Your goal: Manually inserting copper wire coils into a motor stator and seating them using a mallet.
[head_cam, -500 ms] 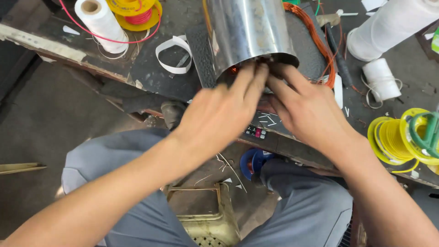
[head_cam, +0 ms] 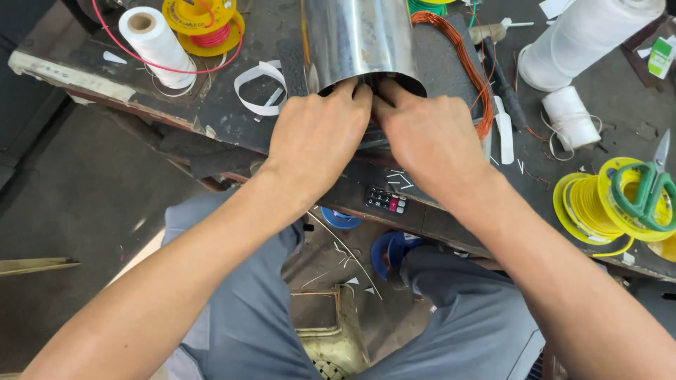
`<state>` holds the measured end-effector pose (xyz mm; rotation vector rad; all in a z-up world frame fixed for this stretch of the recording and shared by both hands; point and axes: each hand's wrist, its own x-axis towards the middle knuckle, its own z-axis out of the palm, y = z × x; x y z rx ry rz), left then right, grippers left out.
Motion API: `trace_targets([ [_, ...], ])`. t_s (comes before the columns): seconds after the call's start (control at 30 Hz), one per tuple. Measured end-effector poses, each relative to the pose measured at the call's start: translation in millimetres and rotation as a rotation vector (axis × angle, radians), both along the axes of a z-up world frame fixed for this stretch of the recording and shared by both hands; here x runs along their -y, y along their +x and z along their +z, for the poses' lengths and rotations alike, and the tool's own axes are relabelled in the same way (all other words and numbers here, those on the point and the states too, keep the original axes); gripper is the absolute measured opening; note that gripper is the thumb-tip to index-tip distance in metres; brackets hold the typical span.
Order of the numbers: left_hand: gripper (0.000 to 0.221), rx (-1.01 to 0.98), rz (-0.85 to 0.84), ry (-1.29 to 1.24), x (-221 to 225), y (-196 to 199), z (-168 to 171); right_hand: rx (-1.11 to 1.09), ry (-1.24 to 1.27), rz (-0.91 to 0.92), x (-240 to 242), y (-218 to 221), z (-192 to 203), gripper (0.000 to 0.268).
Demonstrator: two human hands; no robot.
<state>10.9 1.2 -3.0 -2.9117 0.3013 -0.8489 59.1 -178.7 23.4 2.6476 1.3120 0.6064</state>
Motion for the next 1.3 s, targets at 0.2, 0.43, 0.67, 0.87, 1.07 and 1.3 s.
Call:
trace_targets([
  [0.2,0.009,0.080,0.051,0.057,2,5,-17,0.104,0.010,0.023,-4,2,-8,0.022],
  [0.43,0.012,0.382,0.086,0.132,2,9,-32,0.230,0.108,-0.015,-13,4,-27,0.010],
  [0.67,0.009,0.350,-0.024,0.178,-2,-10,-19,0.089,0.088,-0.058,-5,3,-34,0.025],
  [0.87,0.014,0.253,-0.112,0.103,-5,18,-24,0.186,0.121,-0.116,-15,16,-51,0.034],
  [1.07,0.017,0.321,0.087,0.157,-10,21,-22,0.034,0.326,-0.142,-37,11,-57,0.015],
  [1.3,0.027,0.326,-0.133,-0.575,-24,-56,0,-0.053,0.493,-0.060,-8,-52,-33,0.036],
])
